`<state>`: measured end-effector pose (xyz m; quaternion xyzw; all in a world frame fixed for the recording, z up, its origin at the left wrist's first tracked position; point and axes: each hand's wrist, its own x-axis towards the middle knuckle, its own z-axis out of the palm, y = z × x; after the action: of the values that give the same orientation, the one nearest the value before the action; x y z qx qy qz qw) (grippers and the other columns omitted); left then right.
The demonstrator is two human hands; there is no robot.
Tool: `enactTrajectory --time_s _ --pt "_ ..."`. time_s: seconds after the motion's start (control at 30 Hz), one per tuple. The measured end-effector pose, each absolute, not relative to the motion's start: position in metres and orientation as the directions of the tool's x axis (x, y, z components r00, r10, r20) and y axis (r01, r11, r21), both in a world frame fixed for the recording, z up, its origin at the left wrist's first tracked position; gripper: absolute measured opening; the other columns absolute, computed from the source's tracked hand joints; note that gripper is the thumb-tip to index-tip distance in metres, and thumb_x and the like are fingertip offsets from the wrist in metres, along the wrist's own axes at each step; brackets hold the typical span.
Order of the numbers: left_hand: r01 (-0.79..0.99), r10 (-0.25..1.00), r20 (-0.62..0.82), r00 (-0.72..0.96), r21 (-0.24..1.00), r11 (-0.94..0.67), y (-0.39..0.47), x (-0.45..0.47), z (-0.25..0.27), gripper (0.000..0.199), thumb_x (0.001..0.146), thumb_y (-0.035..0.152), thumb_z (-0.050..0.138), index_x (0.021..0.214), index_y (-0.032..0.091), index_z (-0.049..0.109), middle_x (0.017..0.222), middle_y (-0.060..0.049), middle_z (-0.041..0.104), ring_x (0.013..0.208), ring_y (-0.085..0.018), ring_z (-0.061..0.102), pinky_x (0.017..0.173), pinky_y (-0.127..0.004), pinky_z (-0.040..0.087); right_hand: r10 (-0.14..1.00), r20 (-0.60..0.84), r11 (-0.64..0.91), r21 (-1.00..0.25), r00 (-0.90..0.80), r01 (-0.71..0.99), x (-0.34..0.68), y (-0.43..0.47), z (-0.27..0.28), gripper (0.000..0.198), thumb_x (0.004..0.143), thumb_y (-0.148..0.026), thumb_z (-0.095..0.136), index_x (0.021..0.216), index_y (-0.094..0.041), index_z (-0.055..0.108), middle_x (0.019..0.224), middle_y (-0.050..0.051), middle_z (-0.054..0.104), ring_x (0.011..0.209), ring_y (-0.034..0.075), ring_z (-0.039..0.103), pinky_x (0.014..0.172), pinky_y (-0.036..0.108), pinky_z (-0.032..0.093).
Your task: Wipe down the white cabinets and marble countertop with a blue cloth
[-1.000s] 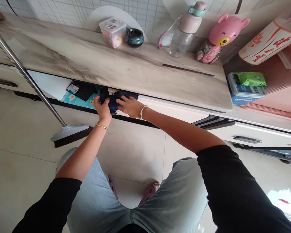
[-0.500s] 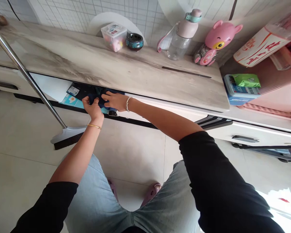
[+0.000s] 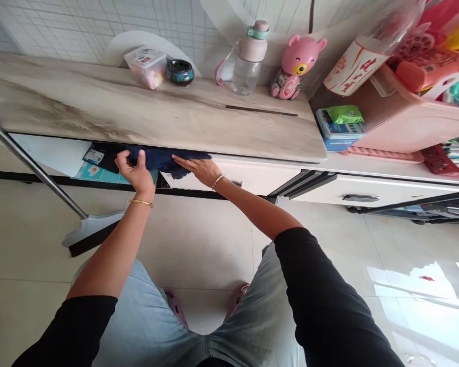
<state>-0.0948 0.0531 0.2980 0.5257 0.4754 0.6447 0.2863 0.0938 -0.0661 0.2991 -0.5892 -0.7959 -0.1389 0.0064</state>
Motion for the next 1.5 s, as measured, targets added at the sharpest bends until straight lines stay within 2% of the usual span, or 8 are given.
enactTrajectory --time_s 0.13,0.27,0.4,0.53,0.67,0.8,1.17,1.5 --pt "0.191 0.858 0.505 -0.092 0.855 -0.482 0.026 -0.056 0.295 0.021 0.078 0.022 0.085 0.087 0.019 0.067 0.087 0.0 0.05 0.09 -0.015 0.058 0.092 -0.029 0.048 0.961 0.187 0.17 0.179 -0.203 0.969 0.144 -0.117 0.294 0.081 0.092 -0.004 0.041 0.167 -0.024 0.018 0.169 0.003 0.034 0.106 0.022 0.063 0.076 0.035 0.053" --pt "0.005 0.943 0.333 0.025 0.943 -0.333 -0.019 -0.007 0.277 0.025 0.09 0.04 0.075 0.095 0.02 0.06 0.068 0.007 0.046 0.061 -0.01 0.06 0.065 -0.023 0.046 0.984 0.151 0.084 0.081 -0.096 0.993 0.19 -0.167 0.292 0.071 0.099 -0.012 0.036 0.166 -0.032 0.023 0.167 0.0 0.039 0.102 0.021 0.063 0.078 0.036 0.053" --pt "-0.169 0.957 0.238 0.166 0.963 -0.21 -0.072 0.045 0.264 0.038 0.097 0.06 0.056 0.105 0.024 0.047 0.086 -0.002 0.068 0.084 -0.017 0.075 0.067 -0.025 0.054 0.994 0.109 -0.009 0.078 0.001 0.997 0.233 -0.214 0.295 0.065 0.102 -0.017 0.034 0.164 -0.033 0.027 0.165 0.0 0.042 0.103 0.022 0.062 0.077 0.038 0.052" --pt "-0.102 0.894 0.363 0.262 0.932 -0.349 -0.116 0.084 0.255 0.037 0.102 0.06 0.046 0.11 0.023 0.049 0.104 -0.011 0.072 0.097 -0.019 0.073 0.085 -0.034 0.057 0.992 0.083 -0.106 0.088 0.099 0.99 0.274 -0.258 0.298 0.062 0.103 -0.02 0.033 0.163 -0.036 0.03 0.162 0.0 0.046 0.099 0.023 0.062 0.074 0.04 0.05" --pt "0.057 0.604 0.544 0.583 0.714 -0.698 -0.147 0.109 0.239 0.029 0.106 0.044 0.042 0.105 0.02 0.06 0.098 -0.015 0.07 0.093 -0.025 0.07 0.083 -0.04 0.051 0.974 0.072 -0.221 0.088 0.215 0.971 0.307 -0.301 0.3 0.059 0.103 -0.021 0.034 0.16 -0.036 0.038 0.16 0.003 0.05 0.097 0.023 0.063 0.074 0.04 0.047" --pt "0.052 0.256 0.471 0.844 0.403 -0.914 -0.158 0.13 0.233 0.027 0.105 0.029 0.045 0.102 0.021 0.07 0.072 -0.008 0.066 0.072 -0.023 0.066 0.07 -0.037 0.041 0.943 0.122 -0.326 0.148 0.31 0.934 0.319 -0.34 0.304 0.057 0.102 -0.026 0.036 0.159 -0.033 0.042 0.16 0.008 0.05 0.096 0.024 0.061 0.074 0.041 0.047" --pt "0.168 0.284 0.506 0.815 0.263 -0.95 -0.072 0.094 0.264 0.039 0.104 0.034 0.047 0.078 0.023 0.073 0.049 -0.004 0.052 0.058 -0.019 0.055 0.062 -0.036 0.026 0.971 0.138 -0.209 0.103 0.194 0.972 0.313 -0.279 0.319 0.051 0.103 -0.032 0.039 0.151 -0.044 0.05 0.156 0.005 0.055 0.112 0.029 0.055 0.086 0.051 0.047" --pt "0.369 0.471 0.591 0.655 0.294 -0.882 0.025 -0.008 0.264 0.032 0.093 0.036 0.06 0.064 0.023 0.065 0.056 -0.005 0.054 0.064 -0.023 0.054 0.083 -0.043 0.04 0.973 0.214 0.057 0.155 -0.09 0.986 0.212 -0.182 0.327 0.077 0.099 -0.014 0.037 0.166 -0.041 0.011 0.17 -0.003 0.033 0.134 0.033 0.045 0.084 0.047 0.051"
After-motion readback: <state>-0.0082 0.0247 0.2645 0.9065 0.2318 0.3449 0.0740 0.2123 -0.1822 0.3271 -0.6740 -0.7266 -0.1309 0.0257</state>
